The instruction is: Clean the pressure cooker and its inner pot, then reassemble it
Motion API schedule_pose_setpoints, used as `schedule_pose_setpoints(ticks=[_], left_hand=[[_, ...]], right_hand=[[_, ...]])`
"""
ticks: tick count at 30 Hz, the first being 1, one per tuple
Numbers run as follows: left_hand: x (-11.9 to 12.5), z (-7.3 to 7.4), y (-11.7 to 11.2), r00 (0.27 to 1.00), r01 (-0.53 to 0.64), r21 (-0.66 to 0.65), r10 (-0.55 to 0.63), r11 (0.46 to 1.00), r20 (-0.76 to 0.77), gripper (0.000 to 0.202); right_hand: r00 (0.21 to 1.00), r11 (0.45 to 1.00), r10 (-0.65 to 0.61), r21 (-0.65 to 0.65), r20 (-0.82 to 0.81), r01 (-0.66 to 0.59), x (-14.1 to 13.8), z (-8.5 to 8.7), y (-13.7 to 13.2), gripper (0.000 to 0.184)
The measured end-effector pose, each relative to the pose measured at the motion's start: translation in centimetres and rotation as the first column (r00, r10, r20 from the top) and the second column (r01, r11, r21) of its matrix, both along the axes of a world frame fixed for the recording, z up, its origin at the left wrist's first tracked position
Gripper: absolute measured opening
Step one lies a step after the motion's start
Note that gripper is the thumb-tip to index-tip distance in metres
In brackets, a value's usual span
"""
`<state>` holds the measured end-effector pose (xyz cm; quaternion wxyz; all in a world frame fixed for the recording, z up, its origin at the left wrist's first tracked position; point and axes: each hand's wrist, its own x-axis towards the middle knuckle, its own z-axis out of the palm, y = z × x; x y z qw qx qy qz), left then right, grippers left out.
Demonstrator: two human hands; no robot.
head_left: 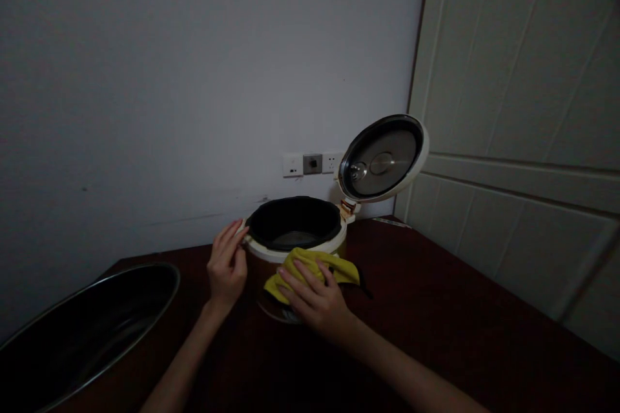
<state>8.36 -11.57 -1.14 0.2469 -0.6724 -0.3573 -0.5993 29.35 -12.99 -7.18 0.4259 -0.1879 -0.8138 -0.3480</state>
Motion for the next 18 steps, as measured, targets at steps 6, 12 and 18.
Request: schedule_pose_setpoints(ticks=[6, 12, 18], left_hand=[[-1.5, 0.1, 0.4, 1.0, -0.011, 0.012, 0.011, 1.0, 0.012, 0.037], [-1.6, 0.3, 0.3, 1.0, -0.011, 0.037, 0.011, 0.999, 0.001, 0.039], [-1.6, 0.6, 0.1, 1.0, -0.011, 0.05, 0.011, 0.999, -0.001, 0.038]], right_hand=[[0.995, 0.999, -0.029, 0.038, 0.1, 0.026, -2.5, 1.6, -0.5, 0.026], [0.999, 1.0, 0.006, 0.009, 0.048, -0.007, 3.3, 1.6, -0.6, 0.027], [1.0, 1.0, 0.02, 0.011, -0.015, -0.02, 3.5, 1.5, -0.6, 0.023]])
